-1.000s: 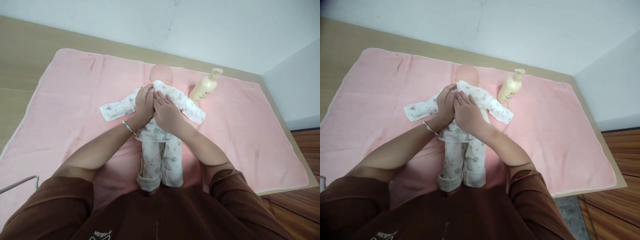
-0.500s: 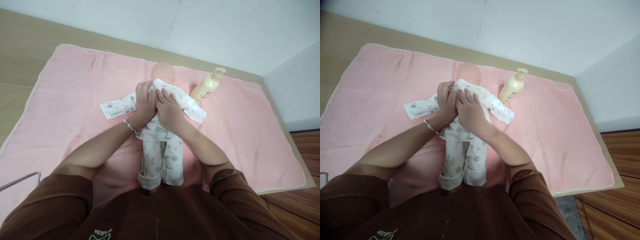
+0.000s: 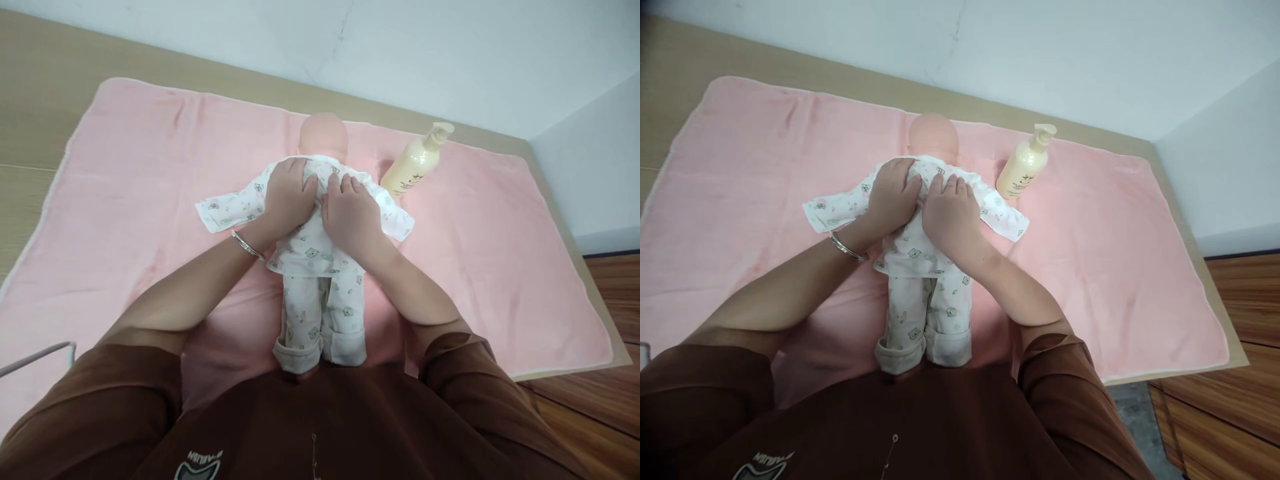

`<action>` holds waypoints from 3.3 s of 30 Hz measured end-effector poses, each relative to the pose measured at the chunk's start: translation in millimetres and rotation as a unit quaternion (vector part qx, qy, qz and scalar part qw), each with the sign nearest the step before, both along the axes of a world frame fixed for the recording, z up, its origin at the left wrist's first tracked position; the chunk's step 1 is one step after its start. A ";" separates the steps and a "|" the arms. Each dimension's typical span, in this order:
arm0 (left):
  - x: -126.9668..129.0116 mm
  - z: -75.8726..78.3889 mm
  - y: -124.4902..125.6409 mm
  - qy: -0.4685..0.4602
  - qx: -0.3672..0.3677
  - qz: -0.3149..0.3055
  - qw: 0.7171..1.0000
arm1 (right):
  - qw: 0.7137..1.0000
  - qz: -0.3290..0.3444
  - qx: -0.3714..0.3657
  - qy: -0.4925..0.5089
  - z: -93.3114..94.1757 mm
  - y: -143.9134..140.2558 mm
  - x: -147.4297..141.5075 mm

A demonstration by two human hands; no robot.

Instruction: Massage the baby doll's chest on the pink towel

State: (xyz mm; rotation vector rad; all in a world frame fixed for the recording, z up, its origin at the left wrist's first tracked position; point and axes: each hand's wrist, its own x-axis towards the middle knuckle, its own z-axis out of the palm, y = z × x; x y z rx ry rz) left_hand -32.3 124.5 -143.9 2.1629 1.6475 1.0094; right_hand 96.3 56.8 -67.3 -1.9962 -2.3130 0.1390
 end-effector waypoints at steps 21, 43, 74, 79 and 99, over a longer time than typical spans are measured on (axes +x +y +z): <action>13.0 24.8 -43.6 0.078 -0.037 -0.010 0.996 | 0.995 0.006 -0.080 0.066 -6.6 45.4 22.0; -0.6 7.2 -11.8 0.025 -0.019 0.005 0.999 | 0.995 0.005 -0.029 0.098 -21.3 54.1 25.6; -2.2 32.0 -14.0 0.124 -0.047 -0.029 0.991 | 0.998 0.048 0.024 0.037 -6.6 14.1 21.7; 3.6 29.1 -21.8 0.140 -0.034 -0.017 0.989 | 0.997 0.029 -0.009 0.070 -5.2 26.1 21.8; 4.6 18.8 -29.0 0.097 -0.016 -0.007 0.995 | 0.993 0.021 0.000 0.120 -22.1 53.3 30.1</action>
